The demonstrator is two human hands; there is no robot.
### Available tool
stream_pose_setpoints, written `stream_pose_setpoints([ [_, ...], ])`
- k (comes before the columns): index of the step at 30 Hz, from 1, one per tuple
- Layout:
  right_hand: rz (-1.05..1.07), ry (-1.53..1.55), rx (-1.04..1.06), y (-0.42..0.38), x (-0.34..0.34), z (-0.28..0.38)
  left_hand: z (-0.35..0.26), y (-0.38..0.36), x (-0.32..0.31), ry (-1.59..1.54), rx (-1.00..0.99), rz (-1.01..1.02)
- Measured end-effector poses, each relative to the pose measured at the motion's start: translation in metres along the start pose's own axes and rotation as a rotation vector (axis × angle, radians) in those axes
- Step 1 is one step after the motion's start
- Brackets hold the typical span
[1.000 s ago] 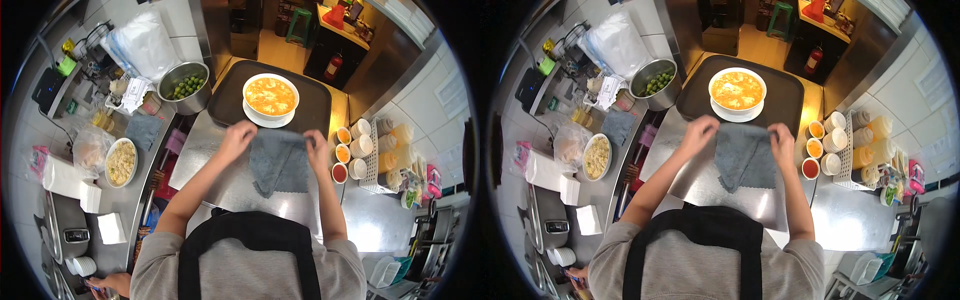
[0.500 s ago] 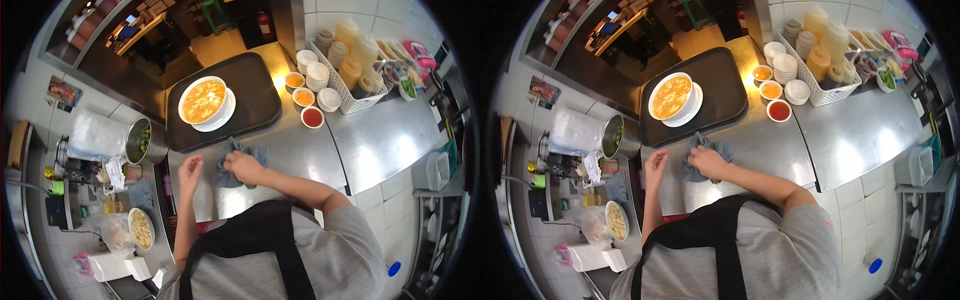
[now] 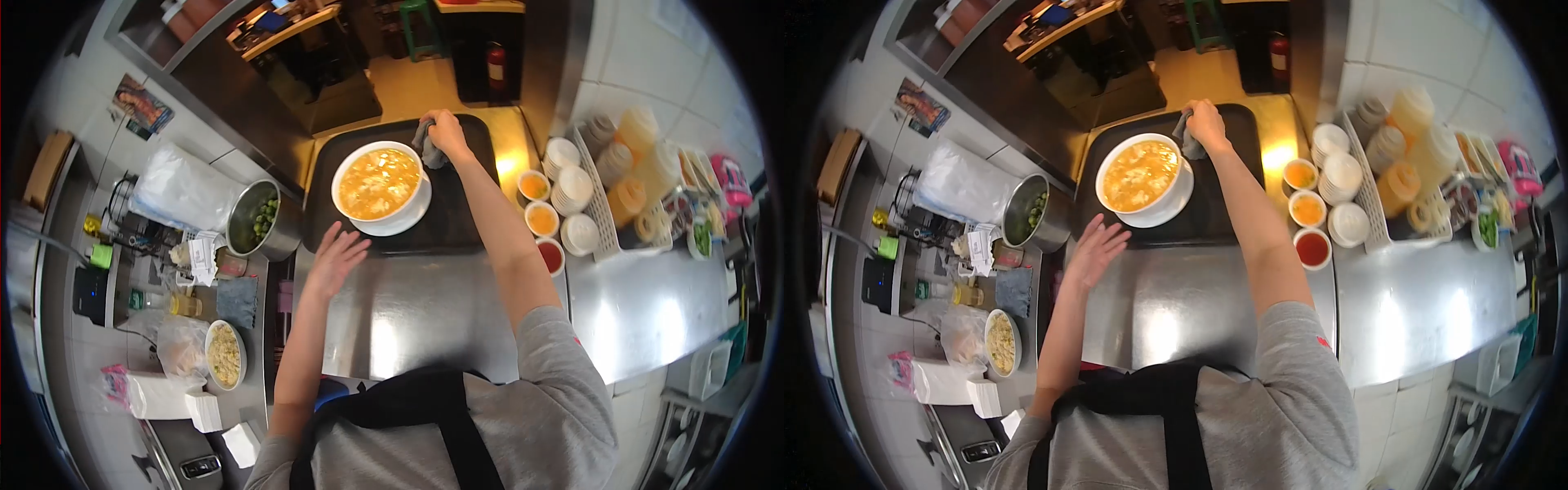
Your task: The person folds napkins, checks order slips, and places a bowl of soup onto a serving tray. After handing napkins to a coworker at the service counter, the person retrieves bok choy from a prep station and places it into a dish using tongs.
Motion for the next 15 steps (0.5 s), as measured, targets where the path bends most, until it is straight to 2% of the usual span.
stream_pose_setpoints([
  [2,0.375,0.049,0.070,0.016,-0.064,0.007,0.000,0.008,-0.012,-0.107,0.024,-0.017],
  [3,0.601,0.216,0.119,0.022,-0.105,-0.001,0.003,0.012,-0.016,-0.201,0.065,-0.013],
  [4,0.617,0.218,0.124,0.021,-0.109,0.002,0.001,0.017,-0.014,-0.210,0.061,-0.026],
  [6,0.843,0.487,-0.209,-0.003,-0.114,0.001,-0.001,0.024,-0.021,-0.333,0.070,0.077],
  [8,0.857,0.579,-0.305,-0.024,-0.095,0.002,-0.002,0.025,-0.019,-0.376,0.067,0.072],
  [10,0.622,0.670,-0.375,-0.042,-0.065,-0.004,-0.002,0.025,-0.018,-0.347,0.063,0.077],
  [12,0.377,0.671,-0.327,-0.073,-0.045,-0.014,-0.003,0.021,-0.021,-0.344,0.060,0.096],
  [13,0.190,0.732,-0.179,-0.090,-0.034,-0.014,-0.004,0.019,-0.023,-0.325,0.055,0.113],
  [14,0.128,0.617,-0.308,-0.117,-0.022,-0.005,-0.003,0.018,-0.023,-0.333,0.054,0.122],
  [15,0.038,0.619,-0.310,-0.139,-0.019,-0.001,-0.002,0.019,-0.022,-0.344,0.068,0.130],
])
Point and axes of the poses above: each hand's wrist, its own y-axis towards the middle knuckle, its own x-axis out of the back of the hand, z = x × y, the point moved 9 cm from there along y, towards the middle knuckle, and after that the axes turned 1 degree about y, right-handed, at the moved point
